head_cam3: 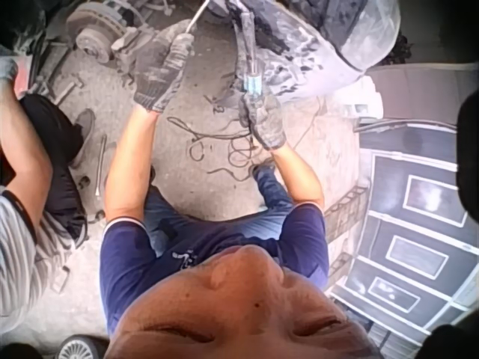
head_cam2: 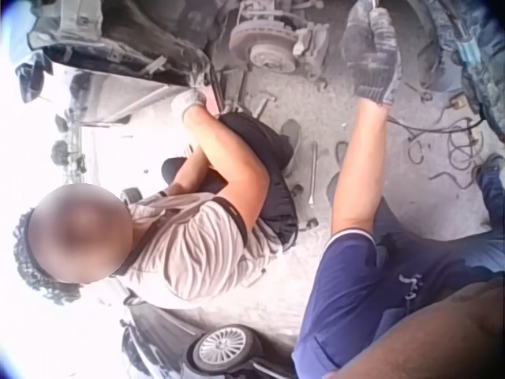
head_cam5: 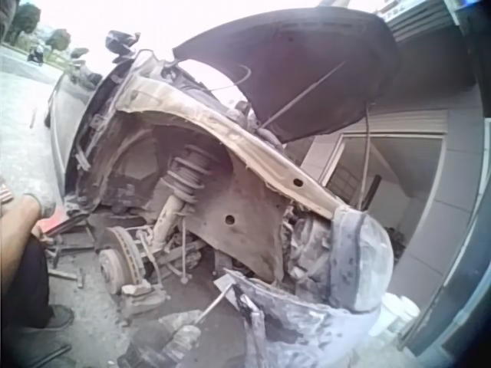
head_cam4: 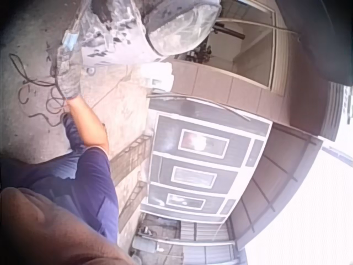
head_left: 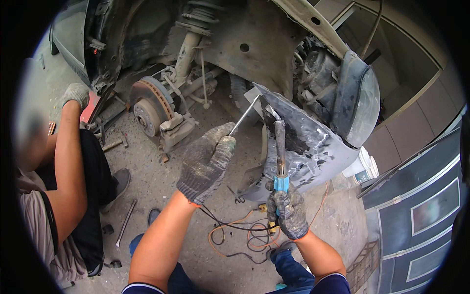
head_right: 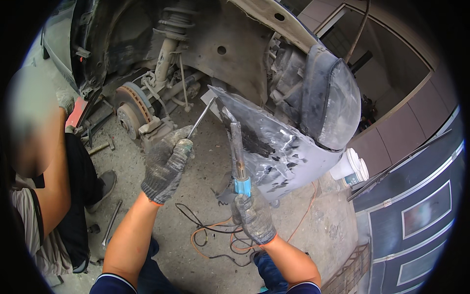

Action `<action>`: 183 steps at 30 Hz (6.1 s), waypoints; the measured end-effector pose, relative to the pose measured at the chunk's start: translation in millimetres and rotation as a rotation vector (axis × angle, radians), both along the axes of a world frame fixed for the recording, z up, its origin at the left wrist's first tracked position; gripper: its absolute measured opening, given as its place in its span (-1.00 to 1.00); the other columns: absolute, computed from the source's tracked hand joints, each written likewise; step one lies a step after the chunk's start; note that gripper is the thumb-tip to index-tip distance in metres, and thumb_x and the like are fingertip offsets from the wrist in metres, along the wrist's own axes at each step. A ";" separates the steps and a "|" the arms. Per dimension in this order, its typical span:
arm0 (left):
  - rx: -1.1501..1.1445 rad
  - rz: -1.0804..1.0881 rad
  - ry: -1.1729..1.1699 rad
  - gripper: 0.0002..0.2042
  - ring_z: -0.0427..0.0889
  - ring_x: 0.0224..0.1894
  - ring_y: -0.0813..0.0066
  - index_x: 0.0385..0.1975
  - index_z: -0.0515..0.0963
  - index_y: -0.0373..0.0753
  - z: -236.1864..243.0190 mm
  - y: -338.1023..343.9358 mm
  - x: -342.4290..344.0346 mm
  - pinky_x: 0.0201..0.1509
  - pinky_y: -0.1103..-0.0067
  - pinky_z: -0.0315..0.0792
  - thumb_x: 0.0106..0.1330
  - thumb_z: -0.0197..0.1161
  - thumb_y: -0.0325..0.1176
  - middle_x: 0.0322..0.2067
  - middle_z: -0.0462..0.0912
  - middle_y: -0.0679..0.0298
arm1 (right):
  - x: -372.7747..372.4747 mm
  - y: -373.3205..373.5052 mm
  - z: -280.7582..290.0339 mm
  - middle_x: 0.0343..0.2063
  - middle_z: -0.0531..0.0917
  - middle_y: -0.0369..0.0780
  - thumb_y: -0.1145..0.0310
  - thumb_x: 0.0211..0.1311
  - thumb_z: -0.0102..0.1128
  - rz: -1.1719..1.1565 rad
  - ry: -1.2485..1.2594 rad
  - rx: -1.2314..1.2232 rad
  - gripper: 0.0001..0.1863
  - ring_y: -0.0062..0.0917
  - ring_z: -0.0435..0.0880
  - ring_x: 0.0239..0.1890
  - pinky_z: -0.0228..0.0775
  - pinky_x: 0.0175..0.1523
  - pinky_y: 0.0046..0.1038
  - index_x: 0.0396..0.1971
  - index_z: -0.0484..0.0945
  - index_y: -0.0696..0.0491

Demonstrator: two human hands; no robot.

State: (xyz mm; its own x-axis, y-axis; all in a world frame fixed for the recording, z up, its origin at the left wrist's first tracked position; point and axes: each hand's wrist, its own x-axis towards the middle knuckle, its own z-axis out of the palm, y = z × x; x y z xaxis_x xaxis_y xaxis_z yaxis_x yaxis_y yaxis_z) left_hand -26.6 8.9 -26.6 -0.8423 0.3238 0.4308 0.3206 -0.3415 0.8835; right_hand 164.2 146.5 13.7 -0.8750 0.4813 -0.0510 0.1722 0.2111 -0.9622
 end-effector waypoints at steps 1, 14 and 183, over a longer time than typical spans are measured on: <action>-0.003 0.005 0.007 -0.71 0.68 -0.25 0.38 0.03 0.60 -0.28 -0.6 0.1 -0.1 -0.12 0.50 0.53 0.39 0.21 -0.32 -0.21 0.71 0.11 | 1.9 -0.4 -0.3 -0.64 0.45 -0.33 -0.08 0.39 0.13 0.000 -0.005 -0.004 -0.42 -0.66 0.38 -0.68 0.23 -0.57 -0.60 0.04 0.45 0.18; 0.013 -0.020 -0.024 -0.71 0.67 -0.29 0.43 0.04 0.59 -0.28 -2.8 1.7 -0.9 -0.14 0.51 0.53 0.38 0.21 -0.33 -0.23 0.71 0.13 | -14.3 -4.4 1.6 -0.64 0.44 -0.34 -0.03 0.43 0.09 0.012 0.016 0.012 -0.48 -0.67 0.38 -0.68 0.21 -0.59 -0.60 0.04 0.43 0.17; -0.060 -0.070 -0.058 -0.67 0.68 -0.15 0.30 0.08 0.55 -0.32 6.1 2.0 0.5 -0.04 0.46 0.53 0.41 0.18 -0.29 -0.15 0.69 0.04 | 8.4 28.9 -19.0 -0.71 0.41 -0.38 -0.06 0.40 0.11 -0.101 0.019 0.173 -0.48 -0.70 0.33 -0.76 0.14 -0.66 -0.61 -0.03 0.48 0.15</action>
